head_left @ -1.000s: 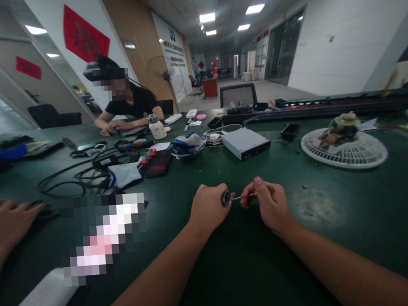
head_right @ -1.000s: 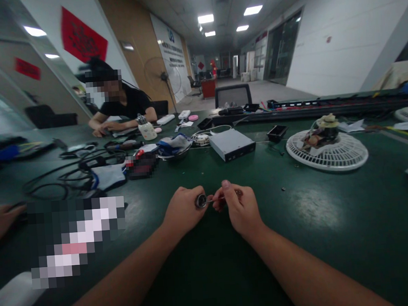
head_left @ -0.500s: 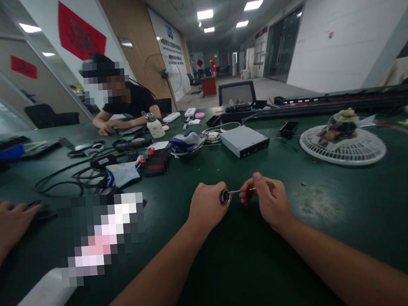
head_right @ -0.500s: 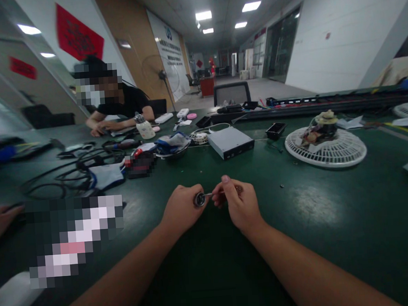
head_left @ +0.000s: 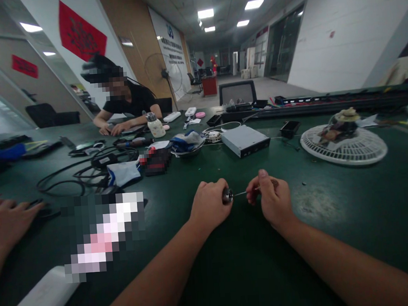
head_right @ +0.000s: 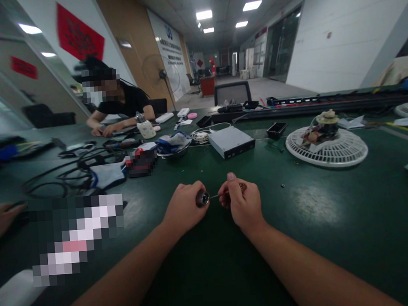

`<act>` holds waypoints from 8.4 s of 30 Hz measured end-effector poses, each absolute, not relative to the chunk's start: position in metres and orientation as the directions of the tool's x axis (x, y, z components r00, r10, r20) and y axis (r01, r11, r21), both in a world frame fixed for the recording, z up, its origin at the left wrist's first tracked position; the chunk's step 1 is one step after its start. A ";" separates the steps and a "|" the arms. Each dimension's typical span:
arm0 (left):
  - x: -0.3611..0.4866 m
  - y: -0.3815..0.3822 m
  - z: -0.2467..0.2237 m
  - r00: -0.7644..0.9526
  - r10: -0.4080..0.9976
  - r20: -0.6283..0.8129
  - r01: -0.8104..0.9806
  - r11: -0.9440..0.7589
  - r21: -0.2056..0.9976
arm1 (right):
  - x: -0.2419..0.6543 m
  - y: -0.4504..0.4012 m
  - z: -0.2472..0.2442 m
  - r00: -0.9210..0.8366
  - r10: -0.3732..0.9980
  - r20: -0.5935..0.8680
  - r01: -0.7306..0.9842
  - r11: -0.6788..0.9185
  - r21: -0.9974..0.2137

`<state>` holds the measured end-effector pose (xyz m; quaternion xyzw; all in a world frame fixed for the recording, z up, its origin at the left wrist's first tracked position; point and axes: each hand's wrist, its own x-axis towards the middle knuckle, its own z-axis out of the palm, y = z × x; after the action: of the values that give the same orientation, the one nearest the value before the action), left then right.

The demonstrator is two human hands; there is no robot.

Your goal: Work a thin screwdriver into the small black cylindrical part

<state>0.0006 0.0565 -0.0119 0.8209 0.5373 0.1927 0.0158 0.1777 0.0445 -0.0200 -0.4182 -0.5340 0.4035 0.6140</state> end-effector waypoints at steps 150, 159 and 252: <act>-0.003 0.059 -0.014 0.189 0.857 0.478 0.885 -0.360 0.296 | 0.180 0.046 -0.011 -0.157 0.894 0.420 -0.015 0.423 -0.906; -0.002 0.059 -0.014 0.193 0.858 0.477 0.885 -0.362 0.293 | 0.181 0.047 -0.014 -0.154 0.910 0.385 -0.008 0.388 -0.922; 0.001 0.055 -0.010 0.306 0.864 0.399 0.845 -0.439 0.304 | 0.179 0.056 -0.024 -0.104 0.941 0.322 0.242 0.337 -0.910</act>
<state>0.0007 0.0547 -0.0103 0.8078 0.5292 0.2590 0.0184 0.1789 0.0558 -0.0238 -0.4532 -0.6526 0.3548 0.4928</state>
